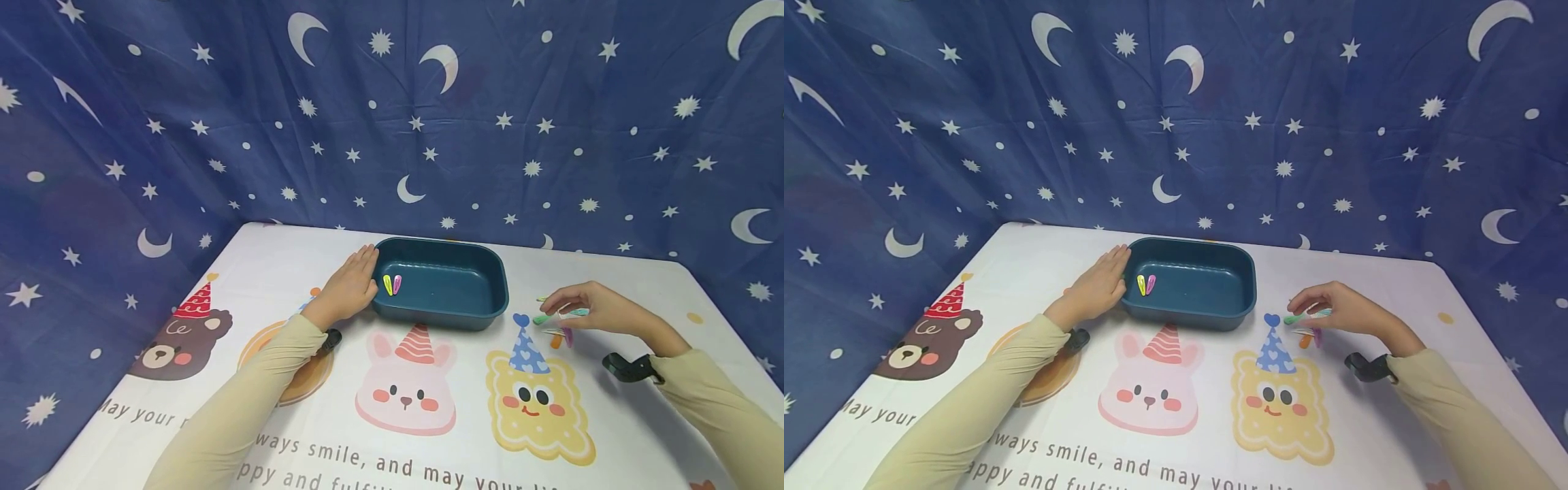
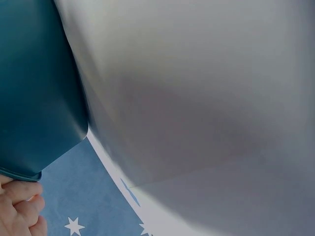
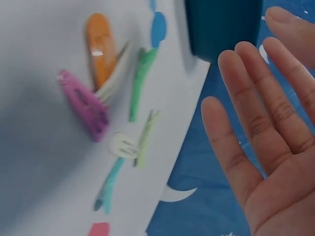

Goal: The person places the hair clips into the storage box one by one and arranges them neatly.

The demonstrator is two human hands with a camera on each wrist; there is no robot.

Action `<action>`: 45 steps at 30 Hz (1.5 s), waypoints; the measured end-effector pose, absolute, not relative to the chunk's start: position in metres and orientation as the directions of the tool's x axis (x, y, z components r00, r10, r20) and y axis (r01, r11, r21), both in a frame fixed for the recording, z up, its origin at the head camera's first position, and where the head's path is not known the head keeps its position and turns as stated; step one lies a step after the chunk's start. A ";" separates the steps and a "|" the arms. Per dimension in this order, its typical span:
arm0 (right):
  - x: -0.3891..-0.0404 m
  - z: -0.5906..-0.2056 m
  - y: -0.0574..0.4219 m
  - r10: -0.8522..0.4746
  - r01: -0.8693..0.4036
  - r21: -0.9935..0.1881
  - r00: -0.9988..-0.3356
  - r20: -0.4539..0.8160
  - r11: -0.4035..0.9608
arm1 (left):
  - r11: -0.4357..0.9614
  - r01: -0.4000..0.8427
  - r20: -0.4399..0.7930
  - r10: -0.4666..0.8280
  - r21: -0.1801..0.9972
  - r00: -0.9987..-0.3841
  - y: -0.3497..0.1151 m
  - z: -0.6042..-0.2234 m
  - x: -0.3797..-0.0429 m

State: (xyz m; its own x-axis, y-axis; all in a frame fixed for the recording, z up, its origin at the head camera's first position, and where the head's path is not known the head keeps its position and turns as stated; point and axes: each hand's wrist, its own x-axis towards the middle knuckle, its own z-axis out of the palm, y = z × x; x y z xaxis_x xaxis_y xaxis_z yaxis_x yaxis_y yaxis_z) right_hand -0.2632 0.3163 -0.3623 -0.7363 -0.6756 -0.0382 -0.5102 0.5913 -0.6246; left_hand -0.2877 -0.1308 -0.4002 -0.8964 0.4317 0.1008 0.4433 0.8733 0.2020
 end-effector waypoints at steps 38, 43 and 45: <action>-0.264 -0.402 0.352 -0.599 -0.481 -0.584 -0.801 -0.010 0.654 | 0.866 0.461 0.112 0.447 0.192 -0.887 -0.131 -0.401 -0.287; -0.265 -0.402 0.352 -0.581 -0.475 -0.546 -0.814 -0.026 0.690 | 0.866 0.463 0.122 0.448 0.188 -0.886 -0.131 -0.400 -0.287; -0.266 -0.402 0.352 -0.576 -0.470 -0.536 -0.816 -0.039 0.701 | 0.865 0.466 0.127 0.449 0.188 -0.885 -0.131 -0.400 -0.287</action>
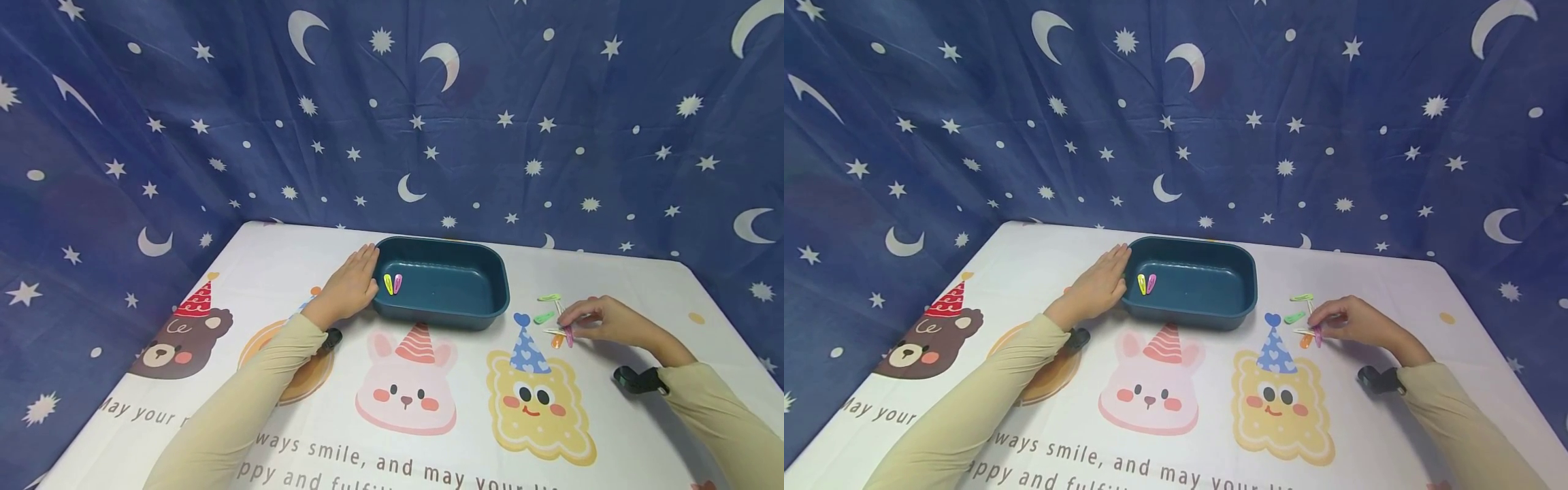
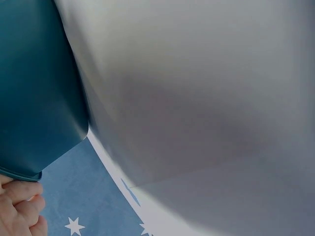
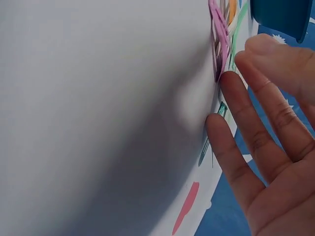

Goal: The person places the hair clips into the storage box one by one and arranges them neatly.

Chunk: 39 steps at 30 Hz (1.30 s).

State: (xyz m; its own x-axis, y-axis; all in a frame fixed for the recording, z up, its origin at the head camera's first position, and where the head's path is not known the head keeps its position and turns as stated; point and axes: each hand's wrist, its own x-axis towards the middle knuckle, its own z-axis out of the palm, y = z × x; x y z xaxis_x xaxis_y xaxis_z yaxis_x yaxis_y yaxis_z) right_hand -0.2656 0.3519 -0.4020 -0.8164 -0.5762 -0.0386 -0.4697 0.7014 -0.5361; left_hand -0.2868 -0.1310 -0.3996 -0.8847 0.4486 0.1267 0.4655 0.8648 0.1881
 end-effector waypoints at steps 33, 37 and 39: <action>-0.272 -0.409 0.351 -0.634 -0.578 -0.477 -0.771 0.056 0.661 | 0.866 0.465 0.145 0.444 0.184 -0.884 -0.130 -0.398 -0.287; -0.272 -0.408 0.351 -0.623 -0.556 -0.484 -0.782 0.029 0.676 | 0.867 0.460 0.133 0.441 0.191 -0.887 -0.130 -0.398 -0.287; -0.272 -0.407 0.350 -0.615 -0.541 -0.480 -0.788 0.002 0.691 | 0.868 0.459 0.129 0.441 0.192 -0.888 -0.130 -0.398 -0.286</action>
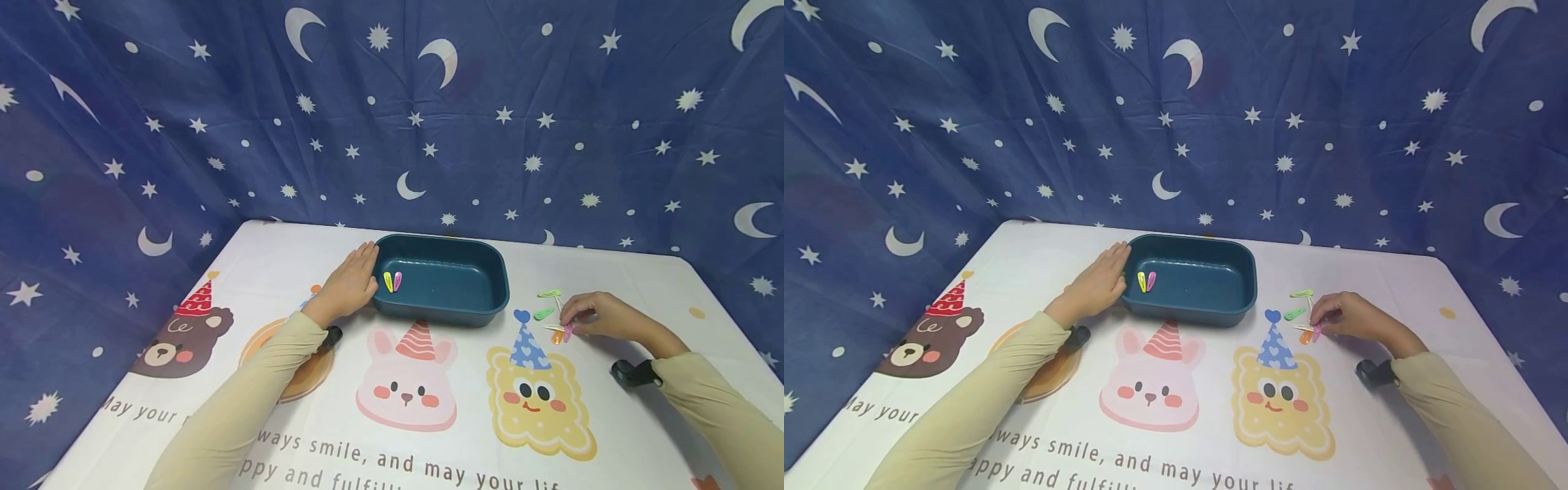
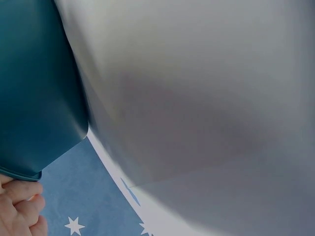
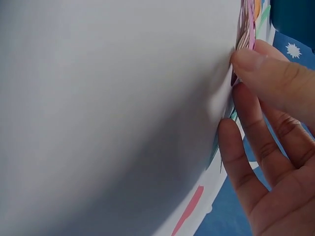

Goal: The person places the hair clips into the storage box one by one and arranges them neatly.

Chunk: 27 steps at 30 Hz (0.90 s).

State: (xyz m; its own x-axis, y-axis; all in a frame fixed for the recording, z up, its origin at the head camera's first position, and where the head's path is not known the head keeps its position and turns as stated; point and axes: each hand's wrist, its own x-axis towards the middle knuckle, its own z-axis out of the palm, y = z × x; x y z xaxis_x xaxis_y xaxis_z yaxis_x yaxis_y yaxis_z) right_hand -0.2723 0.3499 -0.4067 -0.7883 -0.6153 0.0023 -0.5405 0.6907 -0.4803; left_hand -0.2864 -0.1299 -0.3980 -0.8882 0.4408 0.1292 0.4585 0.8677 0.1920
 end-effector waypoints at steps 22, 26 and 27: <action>-0.274 -0.404 0.352 -0.654 -0.585 -0.483 -0.756 0.033 0.652 | 0.873 0.447 0.114 0.433 0.196 -0.894 -0.129 -0.397 -0.285; -0.274 -0.405 0.353 -0.648 -0.578 -0.494 -0.761 0.038 0.650 | 0.872 0.450 0.123 0.434 0.194 -0.893 -0.130 -0.398 -0.286; -0.274 -0.405 0.353 -0.648 -0.579 -0.497 -0.760 0.043 0.646 | 0.871 0.452 0.126 0.434 0.193 -0.892 -0.130 -0.398 -0.286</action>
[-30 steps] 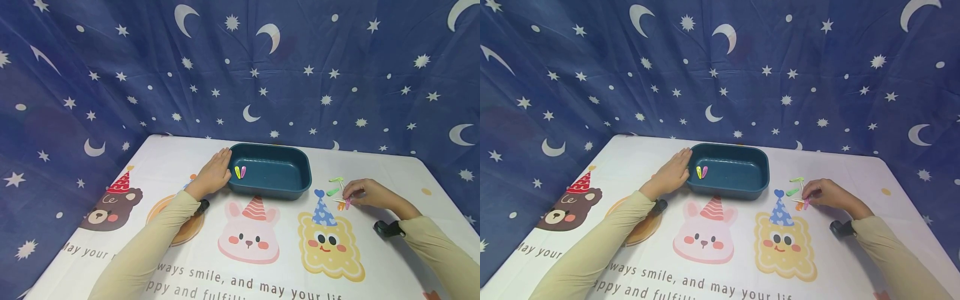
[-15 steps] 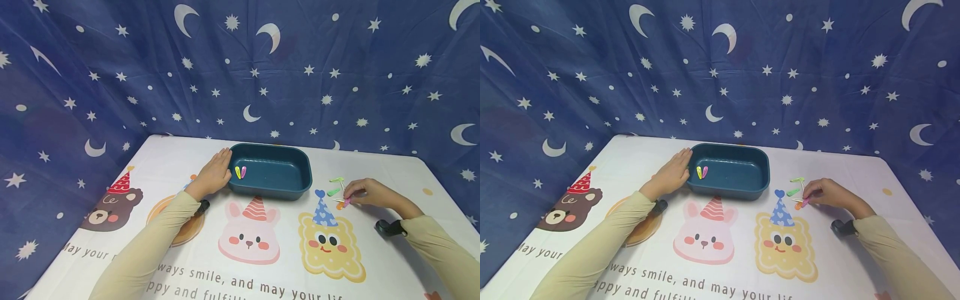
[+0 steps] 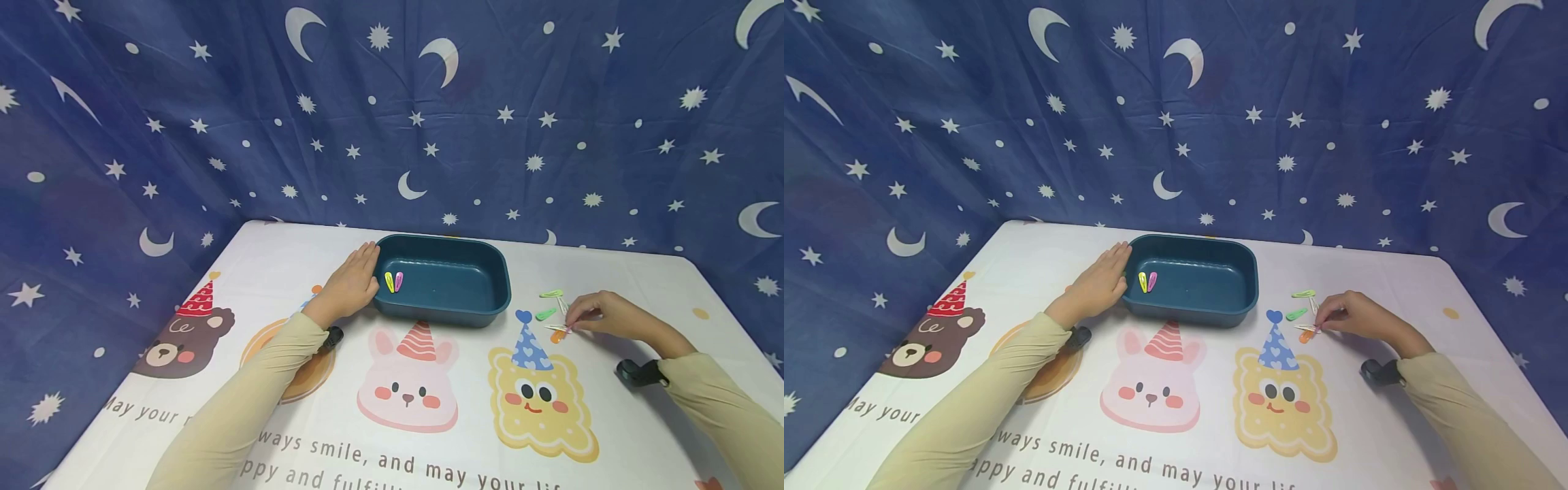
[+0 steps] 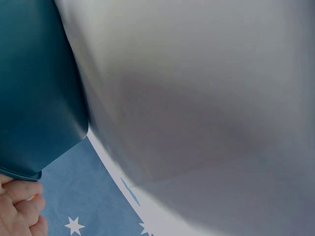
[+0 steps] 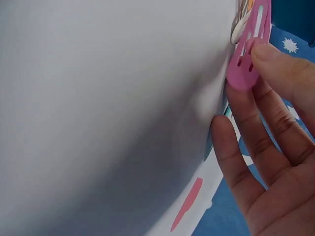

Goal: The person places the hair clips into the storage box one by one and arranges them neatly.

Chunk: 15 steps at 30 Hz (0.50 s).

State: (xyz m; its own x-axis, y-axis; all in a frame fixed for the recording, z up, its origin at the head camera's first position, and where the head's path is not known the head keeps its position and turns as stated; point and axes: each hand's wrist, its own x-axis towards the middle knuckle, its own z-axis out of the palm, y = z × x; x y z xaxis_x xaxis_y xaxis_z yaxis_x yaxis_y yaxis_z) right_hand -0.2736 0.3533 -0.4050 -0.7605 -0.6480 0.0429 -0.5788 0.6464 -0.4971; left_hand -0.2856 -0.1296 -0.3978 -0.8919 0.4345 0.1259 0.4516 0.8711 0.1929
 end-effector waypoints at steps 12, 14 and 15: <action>-0.271 -0.409 0.359 -0.636 -0.590 -0.474 -0.767 0.079 0.653 | 0.870 0.458 0.134 0.439 0.183 -0.888 -0.130 -0.400 -0.286; -0.271 -0.409 0.360 -0.625 -0.578 -0.469 -0.778 0.070 0.667 | 0.870 0.457 0.132 0.439 0.185 -0.889 -0.130 -0.400 -0.287; -0.271 -0.409 0.361 -0.617 -0.570 -0.468 -0.784 0.065 0.675 | 0.870 0.458 0.132 0.439 0.186 -0.888 -0.130 -0.400 -0.287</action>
State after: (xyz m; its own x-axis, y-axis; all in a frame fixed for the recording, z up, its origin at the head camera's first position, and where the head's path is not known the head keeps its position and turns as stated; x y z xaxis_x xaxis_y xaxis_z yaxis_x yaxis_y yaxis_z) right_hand -0.2706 0.3607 -0.4086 -0.7842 -0.6171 0.0647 -0.5700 0.6753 -0.4681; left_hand -0.2867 -0.1302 -0.3999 -0.8885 0.4394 0.1324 0.4577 0.8695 0.1855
